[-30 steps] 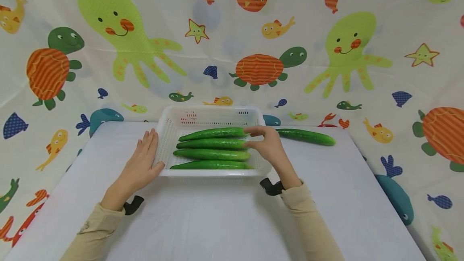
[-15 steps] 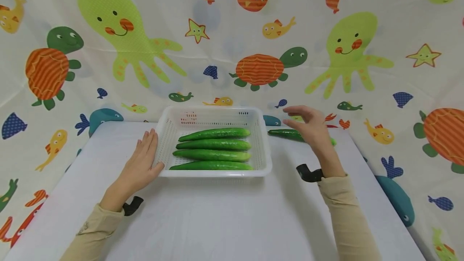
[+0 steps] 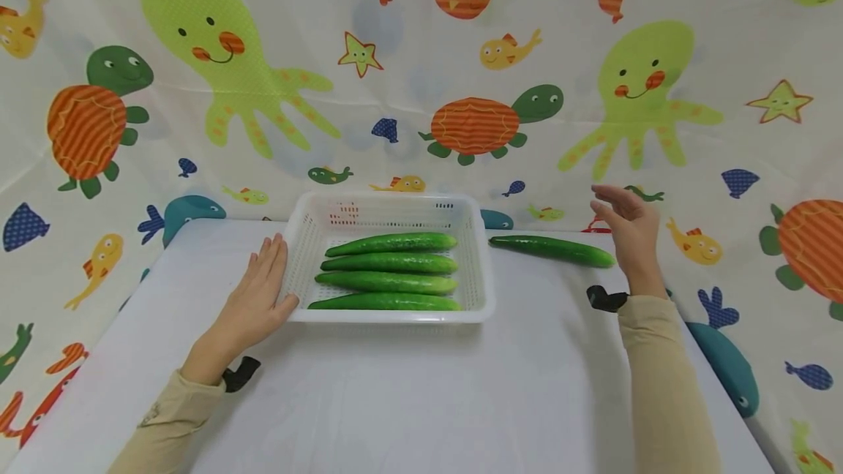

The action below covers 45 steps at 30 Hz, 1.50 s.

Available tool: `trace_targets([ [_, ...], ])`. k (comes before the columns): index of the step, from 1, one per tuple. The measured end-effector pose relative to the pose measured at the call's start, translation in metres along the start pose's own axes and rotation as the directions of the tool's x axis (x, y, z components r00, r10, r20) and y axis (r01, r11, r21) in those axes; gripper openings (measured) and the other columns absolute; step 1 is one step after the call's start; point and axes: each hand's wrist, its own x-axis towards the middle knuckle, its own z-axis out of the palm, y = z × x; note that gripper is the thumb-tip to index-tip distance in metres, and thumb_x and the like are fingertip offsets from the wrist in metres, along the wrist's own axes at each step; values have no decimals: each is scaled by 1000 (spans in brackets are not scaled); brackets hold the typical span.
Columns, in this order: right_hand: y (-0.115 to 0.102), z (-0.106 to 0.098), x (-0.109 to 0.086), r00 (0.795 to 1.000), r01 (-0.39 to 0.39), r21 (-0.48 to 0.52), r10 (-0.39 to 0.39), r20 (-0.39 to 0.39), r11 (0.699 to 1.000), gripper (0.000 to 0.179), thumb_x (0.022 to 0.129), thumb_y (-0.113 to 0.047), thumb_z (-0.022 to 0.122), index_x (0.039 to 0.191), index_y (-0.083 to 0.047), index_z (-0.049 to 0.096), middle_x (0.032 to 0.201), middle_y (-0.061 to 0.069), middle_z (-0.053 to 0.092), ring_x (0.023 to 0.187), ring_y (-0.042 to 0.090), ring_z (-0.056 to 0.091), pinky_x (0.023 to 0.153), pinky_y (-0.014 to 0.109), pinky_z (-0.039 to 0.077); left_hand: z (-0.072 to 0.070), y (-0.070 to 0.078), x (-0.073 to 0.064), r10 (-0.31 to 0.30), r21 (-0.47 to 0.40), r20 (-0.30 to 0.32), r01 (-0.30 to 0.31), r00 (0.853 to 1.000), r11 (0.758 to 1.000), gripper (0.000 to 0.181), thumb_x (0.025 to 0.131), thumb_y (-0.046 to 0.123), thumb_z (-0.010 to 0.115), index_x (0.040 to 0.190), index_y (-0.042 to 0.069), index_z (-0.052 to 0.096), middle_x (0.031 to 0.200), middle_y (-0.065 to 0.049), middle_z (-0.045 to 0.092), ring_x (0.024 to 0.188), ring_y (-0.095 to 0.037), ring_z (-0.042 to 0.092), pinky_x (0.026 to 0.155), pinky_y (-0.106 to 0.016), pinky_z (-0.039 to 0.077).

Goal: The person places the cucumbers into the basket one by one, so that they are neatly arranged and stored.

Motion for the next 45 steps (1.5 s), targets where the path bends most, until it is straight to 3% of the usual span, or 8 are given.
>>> trace_targets([
  [4,30,-20,-4,998,-61,-12,61,-31,998,41,89,4,68,127,13,59,116,6,70,122,19,52,103,17,40,1,0,0,7,3,-4,-7,1000,1000,85,89,20,51,152,-14,5,163,-26,0,150,-40,-2,121,-50,1],
  [6,44,-31,-8,992,-126,-172,126,-16,977,43,91,-6,70,130,8,60,116,1,69,123,18,51,107,22,39,1,1,0,10,2,-5,-10,1000,1000,85,89,19,51,152,-14,5,163,-26,0,150,-40,-3,121,-50,1],
  [8,57,-42,-12,979,-184,-352,204,21,918,50,92,-16,70,136,5,57,125,4,65,132,22,45,114,35,33,1,1,0,12,2,-8,-11,1000,1000,85,89,19,51,152,-14,6,162,-27,1,150,-40,-2,121,-51,1],
  [11,71,-53,-17,941,-218,-613,329,74,760,63,93,-31,69,144,0,49,146,17,49,143,37,29,114,58,24,1,1,-1,11,3,-9,-11,1000,1000,85,89,19,51,152,-14,6,162,-27,1,150,-40,-2,121,-50,1],
  [15,84,-58,-23,903,-258,-691,423,76,675,67,93,-28,69,149,-1,42,155,30,29,143,52,18,110,69,20,1,1,-1,16,4,-18,-16,1000,1000,84,89,19,51,152,-14,6,162,-27,2,150,-41,-1,121,-51,2],
  [26,94,-59,-37,888,-338,-660,460,13,671,67,89,-15,73,149,-6,43,156,28,28,137,49,24,109,69,21,-1,4,-2,12,0,-11,-12,1000,1000,84,89,19,50,152,-14,6,163,-27,1,150,-41,-1,121,-52,3],
  [33,79,-59,-29,910,-273,-680,412,46,680,65,89,-14,73,147,-6,46,151,30,33,130,47,31,105,65,29,-1,3,-2,-2,0,-5,2,1000,1000,84,89,19,50,153,-13,5,163,-26,0,150,-40,-2,121,-51,2],
  [45,14,-49,-9,948,-141,-730,304,94,668,59,91,-21,72,142,0,51,141,29,45,107,27,45,80,26,39,-1,1,0,-7,-8,3,8,1000,1000,85,90,20,49,153,-13,4,163,-26,-1,150,-39,-3,121,-52,1],
])
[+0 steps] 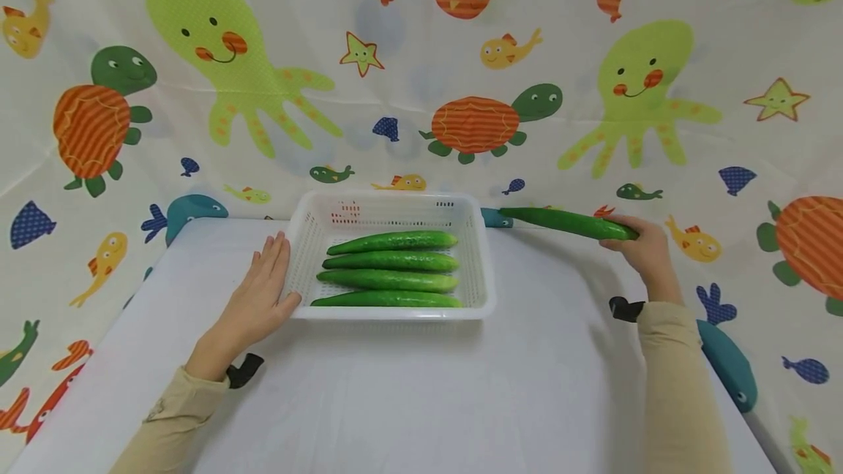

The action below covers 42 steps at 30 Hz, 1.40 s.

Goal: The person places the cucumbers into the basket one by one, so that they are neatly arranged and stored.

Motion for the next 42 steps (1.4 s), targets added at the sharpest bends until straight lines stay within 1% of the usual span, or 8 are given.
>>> trace_targets([
  [9,-56,-21,-14,1000,22,100,-20,-21,995,60,91,-21,72,145,-5,50,146,16,41,107,14,47,77,8,42,0,-2,0,-4,-4,6,4,1000,1000,85,90,20,50,152,-14,3,163,-26,-2,150,-40,-4,121,-51,0],
  [14,-85,-19,-22,998,69,211,-67,-17,975,59,89,-19,74,144,-8,53,127,-4,50,100,9,51,78,8,46,0,-3,0,-6,-6,9,6,1000,1000,85,90,20,50,152,-14,3,162,-27,-2,150,-41,-3,121,-51,1],
  [17,-105,-12,-28,993,119,240,-118,-19,963,57,89,-16,73,143,-9,54,122,-7,53,101,13,51,78,9,47,-1,-3,0,-7,-8,12,7,1000,1000,85,90,20,50,152,-14,3,163,-26,-2,150,-41,-3,121,-51,0],
  [24,-147,22,-42,977,212,329,-209,-44,920,52,87,-5,74,137,-6,60,125,-3,56,100,14,55,79,13,50,1,-2,0,-4,-7,6,4,1000,1000,85,90,19,50,153,-13,3,163,-26,-2,150,-40,-3,121,-51,1],
  [28,-164,43,-51,973,209,360,-229,13,909,52,86,-7,76,137,-9,61,128,1,58,103,17,56,82,16,51,1,-2,0,0,-11,2,0,1000,1000,84,90,19,50,153,-13,3,163,-26,-1,150,-40,-3,121,-51,1],
  [33,-172,76,-62,962,186,326,-239,131,927,51,87,-13,76,135,-12,63,132,9,56,106,23,55,82,19,52,0,-1,0,4,-9,-3,-4,1000,1000,84,89,19,50,152,-14,4,162,-27,0,150,-41,-2,121,-52,2],
  [37,-171,107,-69,952,159,301,-227,207,940,50,85,-10,77,133,-13,65,137,10,57,109,26,58,85,29,53,0,0,0,5,-10,-1,-5,1000,1000,84,90,20,50,152,-14,4,162,-27,-1,150,-41,-3,121,-52,2],
  [42,-168,138,-77,922,194,237,-260,288,952,49,82,-3,78,129,-10,67,136,14,59,112,29,60,90,41,52,0,0,0,2,-10,-2,-2,1000,1000,85,89,19,50,152,-14,4,163,-26,-1,150,-41,-2,121,-52,2],
])
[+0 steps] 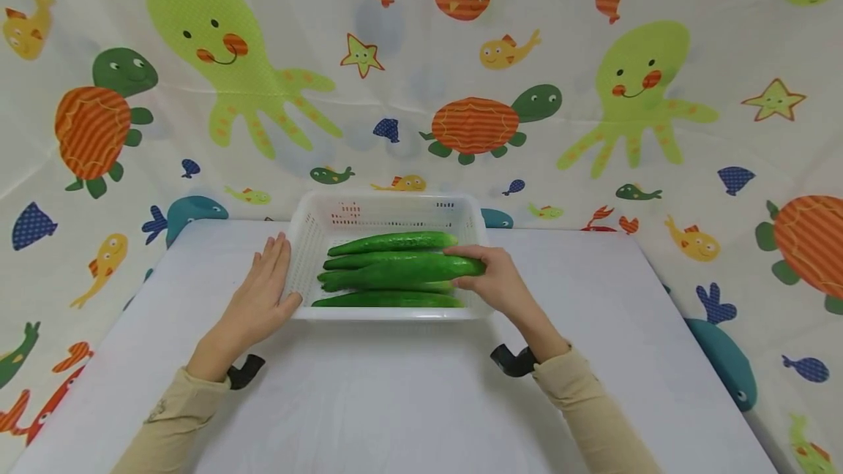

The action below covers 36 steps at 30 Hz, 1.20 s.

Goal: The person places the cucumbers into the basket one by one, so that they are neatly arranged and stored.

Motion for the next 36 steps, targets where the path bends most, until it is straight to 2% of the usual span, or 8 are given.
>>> trace_targets([
  [5,3,14,-1,996,-2,-76,9,87,997,47,80,-2,78,126,-6,69,132,20,60,109,31,57,89,42,50,0,1,0,5,3,1,-5,1000,1000,84,90,20,50,152,-14,4,163,-27,-1,150,-41,-2,121,-52,2],
  [9,2,18,-1,993,-8,-124,23,119,992,45,80,-5,79,124,-5,70,131,22,59,110,32,54,92,46,47,0,1,0,6,2,1,-6,1000,1000,84,89,19,49,152,-14,4,162,-27,-1,150,-41,-2,121,-51,1],
  [12,2,21,0,994,1,-151,16,112,988,45,79,-4,79,123,-4,70,130,23,60,114,34,55,94,49,48,1,0,0,5,7,3,-5,1000,1000,84,89,19,49,152,-14,4,162,-27,-1,150,-40,-3,121,-51,1],
  [20,4,28,5,998,40,-225,-30,47,974,45,79,-4,80,122,-1,70,124,24,64,107,31,60,87,45,51,0,-1,0,-1,18,9,1,1000,1000,84,91,19,51,153,-13,3,163,-26,-1,150,-40,-4,120,-52,2],
  [30,-3,27,4,987,1,-209,33,157,978,42,80,-8,80,122,-5,71,125,19,64,116,34,56,94,48,49,2,-2,0,-1,27,0,1,1000,1000,84,90,19,50,153,-12,4,163,-25,-1,150,-41,-1,121,-52,2],
  [33,-3,28,5,983,6,-199,31,181,980,41,82,-9,78,122,-4,71,125,17,65,117,34,56,96,49,48,1,-2,1,-2,25,-1,2,1000,1000,84,90,19,50,153,-12,4,163,-26,-1,150,-41,-2,121,-51,2],
  [36,1,29,6,975,21,-139,10,220,990,38,84,-8,76,121,2,69,122,17,67,114,33,61,96,48,50,1,-1,1,1,20,-2,-1,1000,1000,84,90,19,51,153,-13,5,162,-27,1,150,-40,-2,120,-53,3],
])
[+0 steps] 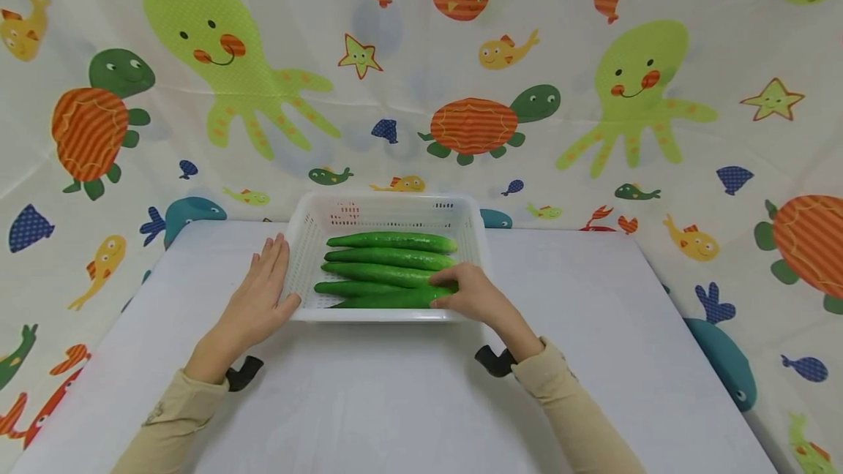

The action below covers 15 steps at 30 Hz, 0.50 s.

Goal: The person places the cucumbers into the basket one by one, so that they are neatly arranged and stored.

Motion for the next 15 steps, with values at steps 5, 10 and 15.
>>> trace_targets([
  [5,4,1,3,998,37,54,-40,55,998,33,88,-8,72,117,7,69,114,17,70,108,32,66,93,46,53,-1,0,0,9,-7,-8,-9,1000,1000,84,89,18,52,152,-14,6,162,-28,2,150,-41,-2,120,-55,5],
  [10,5,3,7,995,52,14,-53,81,999,30,90,-9,69,116,6,70,113,16,71,108,32,66,92,46,53,0,0,-1,9,-4,-9,-9,1000,1000,84,89,19,51,152,-14,6,162,-28,2,150,-42,0,120,-54,5],
  [15,6,6,9,999,22,32,-24,47,999,30,92,-10,67,118,5,69,112,15,71,107,29,67,92,46,53,0,0,0,7,-11,-11,-7,1000,1000,84,89,18,51,152,-14,5,162,-28,2,150,-42,0,120,-53,4],
])
